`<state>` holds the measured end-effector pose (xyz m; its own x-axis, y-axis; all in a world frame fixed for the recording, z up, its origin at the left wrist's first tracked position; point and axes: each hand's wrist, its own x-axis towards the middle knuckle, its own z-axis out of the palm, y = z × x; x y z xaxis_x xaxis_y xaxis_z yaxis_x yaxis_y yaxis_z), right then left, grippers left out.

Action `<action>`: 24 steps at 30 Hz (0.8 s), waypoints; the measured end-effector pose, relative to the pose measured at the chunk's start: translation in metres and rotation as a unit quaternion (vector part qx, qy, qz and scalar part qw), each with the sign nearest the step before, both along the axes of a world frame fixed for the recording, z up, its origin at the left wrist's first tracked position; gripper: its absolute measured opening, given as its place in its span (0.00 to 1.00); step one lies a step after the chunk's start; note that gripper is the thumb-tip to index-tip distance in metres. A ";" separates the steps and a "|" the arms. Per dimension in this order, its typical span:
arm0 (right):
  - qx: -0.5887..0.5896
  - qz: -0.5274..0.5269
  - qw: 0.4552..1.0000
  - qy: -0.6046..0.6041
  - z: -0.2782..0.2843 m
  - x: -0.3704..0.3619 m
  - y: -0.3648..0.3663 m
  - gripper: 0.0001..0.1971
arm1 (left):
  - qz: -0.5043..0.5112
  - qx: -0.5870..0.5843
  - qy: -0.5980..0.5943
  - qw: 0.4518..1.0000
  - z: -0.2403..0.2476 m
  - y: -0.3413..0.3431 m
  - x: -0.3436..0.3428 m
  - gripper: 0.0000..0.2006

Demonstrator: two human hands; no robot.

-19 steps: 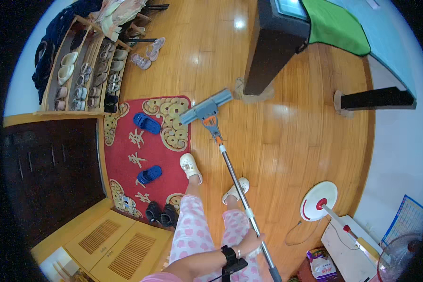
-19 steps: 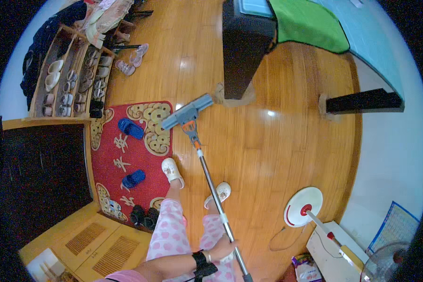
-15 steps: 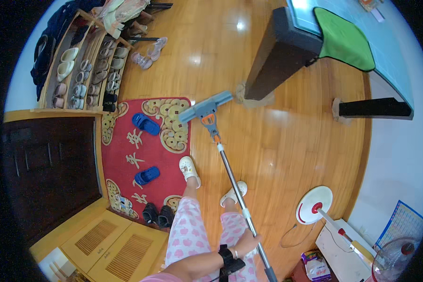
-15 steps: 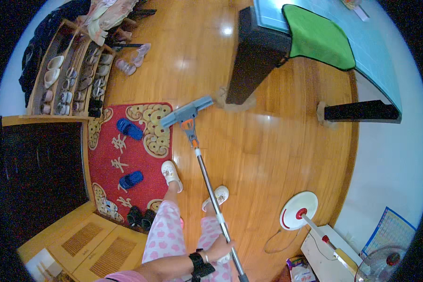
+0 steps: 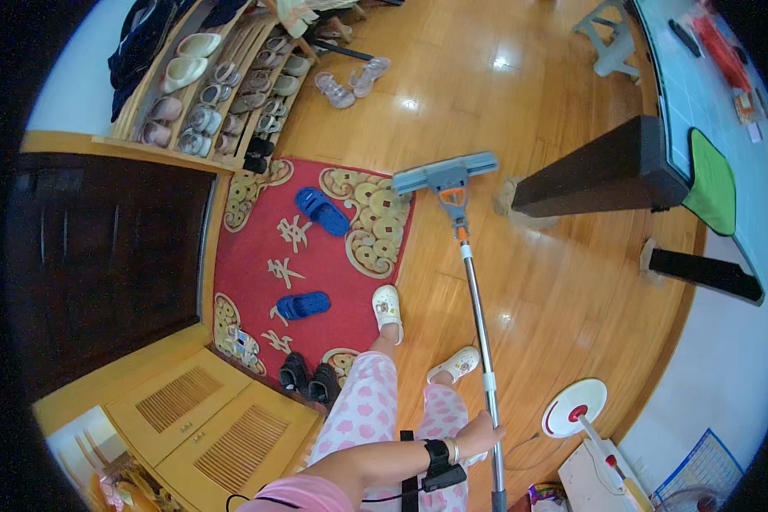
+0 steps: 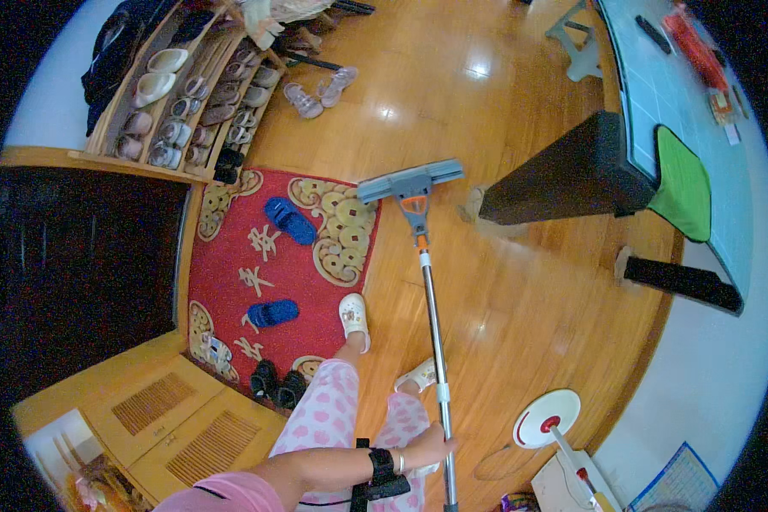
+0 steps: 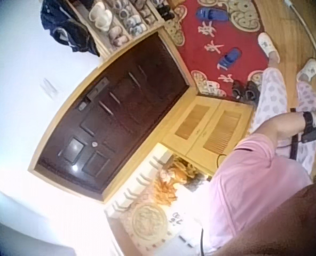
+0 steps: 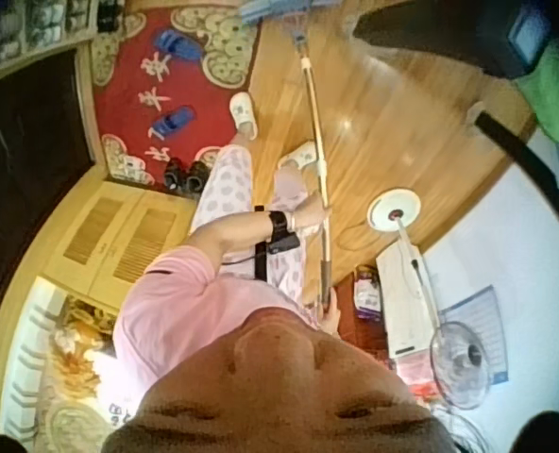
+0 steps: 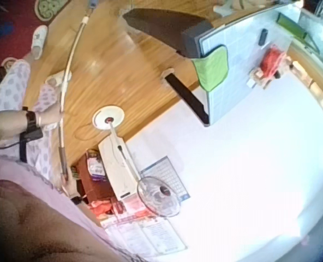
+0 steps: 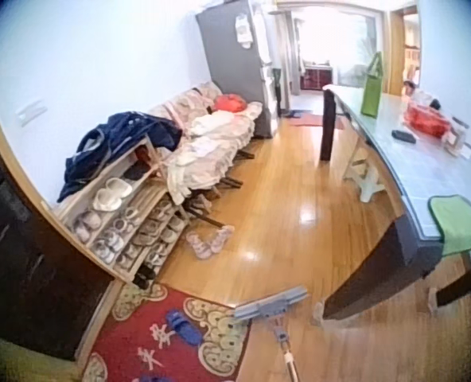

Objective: The recorder is mopping the wooden floor using a flat mop across several rooms of an apartment.

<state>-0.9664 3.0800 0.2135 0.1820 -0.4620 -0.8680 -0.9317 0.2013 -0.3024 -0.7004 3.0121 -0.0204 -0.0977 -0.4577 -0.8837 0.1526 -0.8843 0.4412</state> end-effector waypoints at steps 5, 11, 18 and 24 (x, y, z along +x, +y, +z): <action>-0.046 0.072 0.995 -0.057 -0.016 0.068 -0.051 0.27 | 0.054 -0.052 -0.047 0.996 -0.026 -0.033 0.031 0.20; 0.025 -0.026 0.997 -0.069 -0.025 0.047 -0.077 0.27 | 0.076 -0.068 -0.114 0.988 -0.039 -0.053 0.006 0.23; -0.140 0.153 0.977 -0.057 -0.016 0.043 -0.100 0.26 | 0.090 -0.062 -0.068 0.992 -0.041 -0.067 -0.012 0.20; -0.018 0.022 0.999 -0.044 -0.044 0.014 -0.102 0.26 | 0.131 -0.040 -0.117 0.984 -0.056 -0.061 -0.027 0.21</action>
<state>-0.9528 2.9784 0.1699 0.2784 -0.4827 -0.8303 -0.9086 0.1478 -0.3905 -0.7274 2.9509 -0.0768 0.2340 -0.5087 -0.8285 0.2568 -0.7896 0.5573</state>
